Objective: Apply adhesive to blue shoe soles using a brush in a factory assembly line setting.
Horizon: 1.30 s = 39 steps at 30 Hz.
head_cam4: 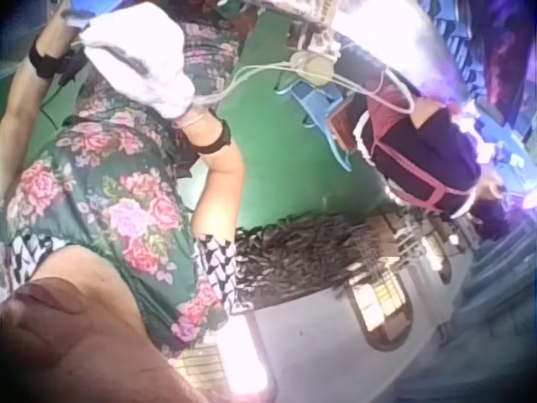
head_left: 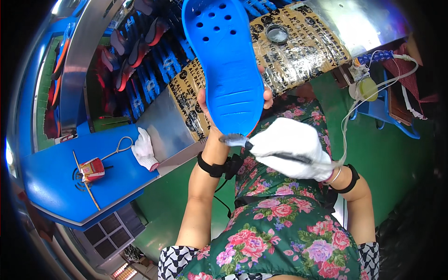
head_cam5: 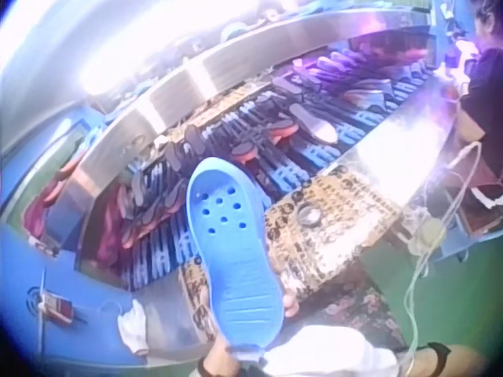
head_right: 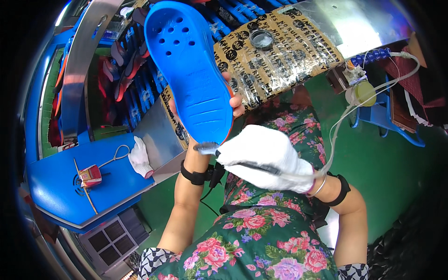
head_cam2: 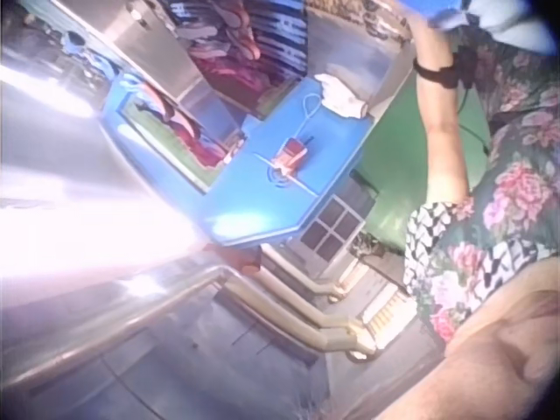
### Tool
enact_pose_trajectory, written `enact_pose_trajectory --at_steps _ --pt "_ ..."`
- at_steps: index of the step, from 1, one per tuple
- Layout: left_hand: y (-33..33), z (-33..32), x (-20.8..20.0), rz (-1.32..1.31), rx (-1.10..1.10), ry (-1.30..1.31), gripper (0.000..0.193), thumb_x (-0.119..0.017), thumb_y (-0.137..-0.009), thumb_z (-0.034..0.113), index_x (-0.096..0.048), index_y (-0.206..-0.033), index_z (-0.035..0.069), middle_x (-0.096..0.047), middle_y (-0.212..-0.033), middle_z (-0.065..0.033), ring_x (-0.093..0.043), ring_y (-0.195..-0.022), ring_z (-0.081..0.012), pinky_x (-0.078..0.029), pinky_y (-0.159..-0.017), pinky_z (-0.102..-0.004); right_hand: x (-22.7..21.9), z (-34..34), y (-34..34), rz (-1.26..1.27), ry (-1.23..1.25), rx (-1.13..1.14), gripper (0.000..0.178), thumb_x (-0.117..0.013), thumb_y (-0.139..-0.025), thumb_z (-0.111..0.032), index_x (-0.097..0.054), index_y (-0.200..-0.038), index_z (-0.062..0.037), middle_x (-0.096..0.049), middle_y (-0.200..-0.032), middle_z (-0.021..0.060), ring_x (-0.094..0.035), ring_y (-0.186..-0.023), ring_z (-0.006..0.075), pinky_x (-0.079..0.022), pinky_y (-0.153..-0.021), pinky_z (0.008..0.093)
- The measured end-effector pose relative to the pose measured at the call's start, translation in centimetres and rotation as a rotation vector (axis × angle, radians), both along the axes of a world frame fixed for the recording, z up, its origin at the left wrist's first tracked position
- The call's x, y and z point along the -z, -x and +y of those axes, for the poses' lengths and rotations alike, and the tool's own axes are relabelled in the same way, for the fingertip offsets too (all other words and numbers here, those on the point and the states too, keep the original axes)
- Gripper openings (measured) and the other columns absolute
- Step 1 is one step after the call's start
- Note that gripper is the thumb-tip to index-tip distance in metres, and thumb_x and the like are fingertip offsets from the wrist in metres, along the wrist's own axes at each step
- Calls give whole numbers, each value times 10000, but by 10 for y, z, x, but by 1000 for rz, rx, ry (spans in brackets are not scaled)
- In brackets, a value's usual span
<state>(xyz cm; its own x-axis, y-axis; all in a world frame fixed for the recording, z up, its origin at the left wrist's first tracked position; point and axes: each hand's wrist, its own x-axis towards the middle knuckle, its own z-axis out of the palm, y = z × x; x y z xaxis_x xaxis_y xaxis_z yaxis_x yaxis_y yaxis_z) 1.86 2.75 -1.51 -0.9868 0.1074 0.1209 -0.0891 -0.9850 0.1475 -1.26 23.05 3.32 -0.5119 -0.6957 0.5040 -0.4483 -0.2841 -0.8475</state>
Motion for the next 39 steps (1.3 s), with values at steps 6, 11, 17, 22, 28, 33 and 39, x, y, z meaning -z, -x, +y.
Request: enact_pose_trajectory --at_steps 6,11,17,22,28,33,39 --pt "-2 0 -8 -13 15 234 1160 -720 -752 754 -342 -1518 -30 -530 -1334 -256 -615 -985 -406 -555 -744 -489 5 -1 10 -292 36 74 198 -800 -814 1 -770 -1006 -36 -766 -1003 95 -729 -904 202 -585 -818 335" --pt "0 -10 -18 -147 81 315 1175 -661 -779 774 -316 -1525 -66 -504 -1372 -275 -610 -980 -399 -498 -742 -474 11 6 4 360 15 126 332 -819 -764 -34 -779 -1085 -109 -764 -1045 73 -714 -876 270 -570 -747 367" --pt "8 -14 -7 51 238 252 1214 -633 -741 814 -346 -1508 -83 -531 -1341 -286 -608 -989 -393 -476 -767 -446 8 10 1 -254 64 -178 213 -836 -751 -27 -782 -951 -75 -775 -990 89 -734 -863 240 -577 -770 363" --pt "-2 -12 -19 -84 216 197 1051 -620 -803 629 -338 -1535 -70 -508 -1373 -392 -618 -1105 -539 -544 -928 -554 -2 12 14 85 -8 96 258 -811 -762 -5 -779 -1011 -64 -767 -997 102 -718 -842 259 -571 -762 377" --pt "3 -24 -18 -94 275 451 1083 -604 -774 755 -428 -1492 -36 -551 -1329 -313 -599 -1013 -437 -483 -866 -510 13 12 -11 112 35 -61 306 -819 -753 -22 -777 -1047 -96 -768 -1013 97 -720 -845 256 -570 -735 362" --pt "2 -15 -9 51 231 237 1017 -583 -819 632 -377 -1511 -84 -530 -1374 -368 -625 -1083 -527 -515 -962 -549 9 8 1 -149 93 86 184 -836 -764 -33 -769 -934 -51 -774 -984 103 -731 -870 238 -576 -762 358" --pt "12 -17 -2 95 260 162 1049 -618 -792 650 -370 -1529 -53 -507 -1401 -363 -596 -1128 -523 -492 -979 -578 -2 3 -23 -132 -10 -36 221 -829 -785 -42 -778 -998 -73 -769 -980 91 -723 -851 241 -573 -743 338"
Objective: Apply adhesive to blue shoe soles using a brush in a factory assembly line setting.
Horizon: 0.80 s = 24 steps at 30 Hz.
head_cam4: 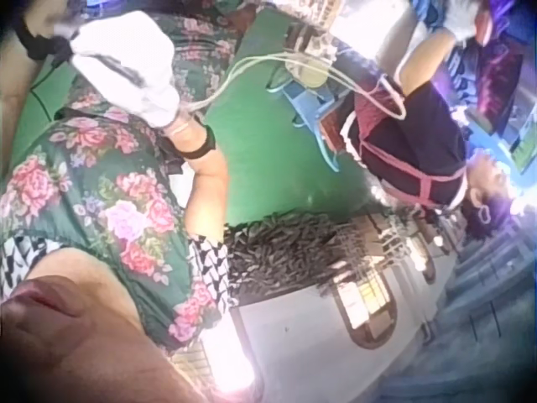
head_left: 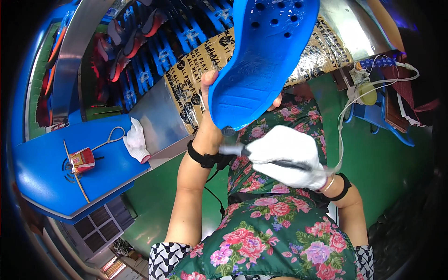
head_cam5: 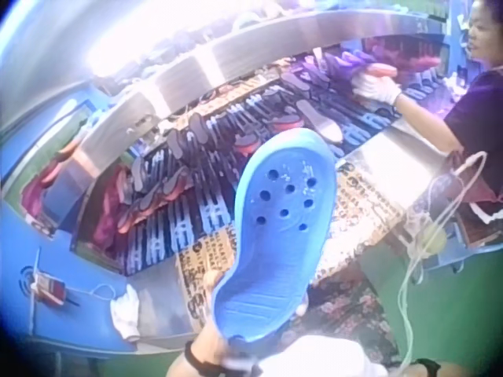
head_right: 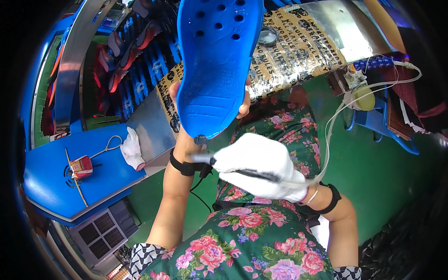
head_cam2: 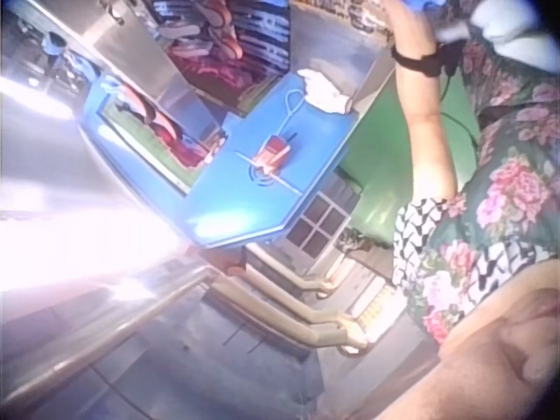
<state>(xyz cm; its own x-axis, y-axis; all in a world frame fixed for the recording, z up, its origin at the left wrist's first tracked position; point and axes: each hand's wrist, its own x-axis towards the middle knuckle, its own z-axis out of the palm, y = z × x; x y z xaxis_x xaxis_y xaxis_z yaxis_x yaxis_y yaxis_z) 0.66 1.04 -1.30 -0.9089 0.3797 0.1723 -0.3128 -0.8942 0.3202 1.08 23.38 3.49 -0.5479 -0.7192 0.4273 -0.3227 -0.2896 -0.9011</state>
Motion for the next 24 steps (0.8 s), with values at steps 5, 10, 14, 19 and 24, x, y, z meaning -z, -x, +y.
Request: enact_pose_trajectory --at_steps 5,10,14,19,24 --pt "-1 12 -13 -169 -143 167 1204 -722 -711 766 -362 -1509 -60 -520 -1388 -253 -610 -991 -390 -509 -761 -437 5 -1 15 -148 47 164 191 -821 -798 -21 -769 -979 -47 -765 -977 115 -731 -860 209 -580 -756 350" --pt "-5 4 -6 -138 -161 154 1178 -677 -734 792 -379 -1492 -59 -551 -1329 -252 -602 -961 -363 -495 -754 -422 1 -3 16 -111 22 -66 211 -839 -793 -35 -766 -990 -48 -766 -979 92 -733 -861 215 -580 -765 342" --pt "-12 12 -7 -276 -148 177 1117 -649 -791 743 -359 -1494 -76 -564 -1281 -252 -584 -921 -352 -496 -763 -439 10 -3 29 -60 -9 167 201 -826 -810 -40 -766 -1001 -19 -766 -1010 111 -738 -909 198 -584 -819 328" --pt "-25 7 11 -421 -214 -44 1002 -616 -856 667 -352 -1517 -39 -543 -1368 -271 -588 -1141 -493 -541 -902 -575 -7 6 53 -300 -24 59 200 -818 -818 -34 -770 -1011 -17 -765 -1014 103 -733 -930 179 -582 -827 333" --pt "-36 25 22 -338 -130 -172 949 -540 -913 629 -309 -1562 -23 -504 -1436 -310 -597 -1185 -541 -544 -933 -627 -17 -4 114 408 -49 334 209 -802 -803 -22 -759 -1006 -48 -754 -985 115 -738 -873 248 -582 -777 359"
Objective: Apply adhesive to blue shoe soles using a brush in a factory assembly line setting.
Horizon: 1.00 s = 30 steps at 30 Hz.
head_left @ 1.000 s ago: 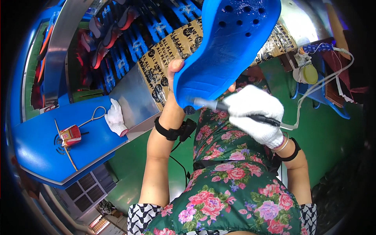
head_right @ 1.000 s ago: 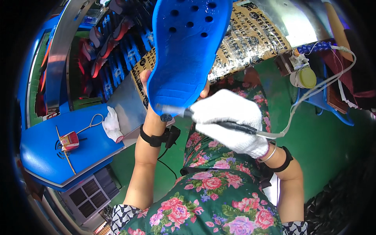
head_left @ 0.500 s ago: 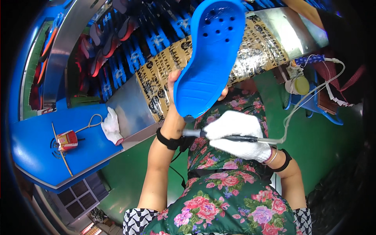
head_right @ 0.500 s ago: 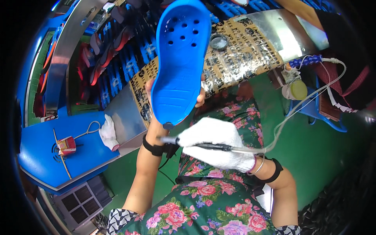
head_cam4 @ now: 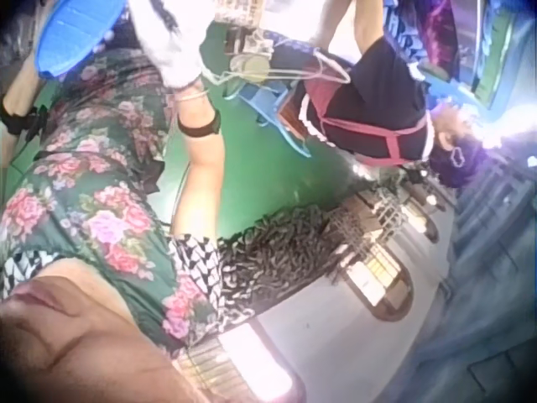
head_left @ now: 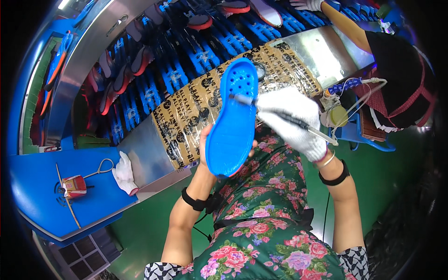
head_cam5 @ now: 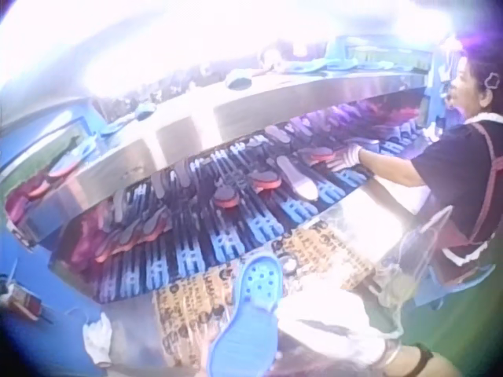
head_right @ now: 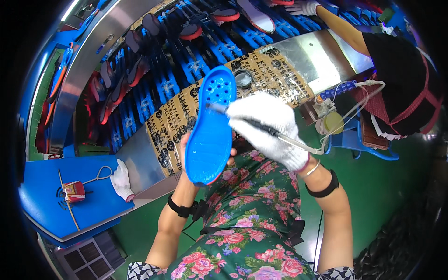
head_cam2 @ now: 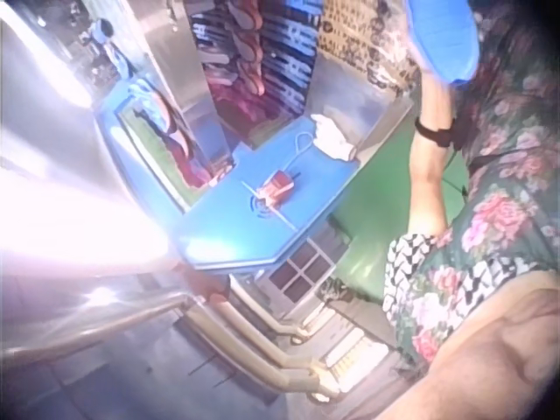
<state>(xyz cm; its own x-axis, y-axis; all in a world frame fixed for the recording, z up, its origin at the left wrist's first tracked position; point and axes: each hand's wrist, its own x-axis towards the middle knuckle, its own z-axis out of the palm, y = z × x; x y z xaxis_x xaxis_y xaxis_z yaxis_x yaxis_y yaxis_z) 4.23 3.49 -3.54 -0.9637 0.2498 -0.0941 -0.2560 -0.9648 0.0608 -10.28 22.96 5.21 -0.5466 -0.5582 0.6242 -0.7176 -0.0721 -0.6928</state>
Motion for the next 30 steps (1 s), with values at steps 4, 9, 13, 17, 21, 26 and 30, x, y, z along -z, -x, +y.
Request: enact_pose_trajectory --at_steps 4,9,13,17,21,26,30 --pt "-3 10 2 34 44 -8 946 -545 -912 619 -300 -1570 -14 -503 -1440 -306 -588 -1196 -544 -550 -916 -611 0 -4 21 336 31 209 245 -800 -796 -31 -756 -1034 -71 -752 -1004 111 -720 -900 280 -565 -789 372" --pt "-1 -6 14 -254 -173 -52 894 -534 -931 583 -302 -1574 6 -501 -1467 -284 -591 -1217 -516 -523 -979 -647 27 -4 -60 233 -7 -51 334 -842 -757 -38 -758 -1072 -111 -759 -996 79 -729 -866 259 -567 -758 382" --pt "6 -23 23 122 41 -129 1021 -598 -882 648 -251 -1578 -13 -497 -1434 -328 -588 -1195 -533 -523 -978 -642 15 5 -81 -393 -7 -380 240 -830 -796 -21 -768 -1025 -56 -751 -1007 101 -730 -909 229 -576 -834 345" --pt "12 -34 14 -18 -60 68 1029 -602 -876 634 -243 -1590 -14 -438 -1483 -357 -550 -1248 -551 -440 -1087 -633 12 4 -70 -536 88 -194 213 -815 -799 8 -766 -1006 -7 -755 -986 125 -731 -944 221 -577 -841 342" --pt "18 -27 -23 74 35 250 1010 -607 -865 616 -285 -1571 -30 -450 -1457 -371 -570 -1212 -547 -492 -1042 -604 11 3 -73 -106 -4 -257 237 -834 -761 3 -775 -985 -50 -761 -995 110 -719 -868 256 -570 -767 357" --pt "22 -39 -25 277 179 113 839 -505 -940 532 -348 -1540 -33 -519 -1392 -372 -623 -1124 -568 -580 -903 -584 6 10 -92 -300 -43 -538 229 -848 -741 -6 -781 -957 -40 -770 -963 98 -719 -885 248 -562 -767 367" --pt "20 -34 -37 215 190 143 748 -485 -955 464 -426 -1483 -63 -590 -1313 -351 -664 -1054 -546 -589 -888 -562 -3 12 -85 -298 52 -407 196 -847 -696 14 -766 -865 -45 -763 -887 119 -736 -835 287 -577 -743 375"
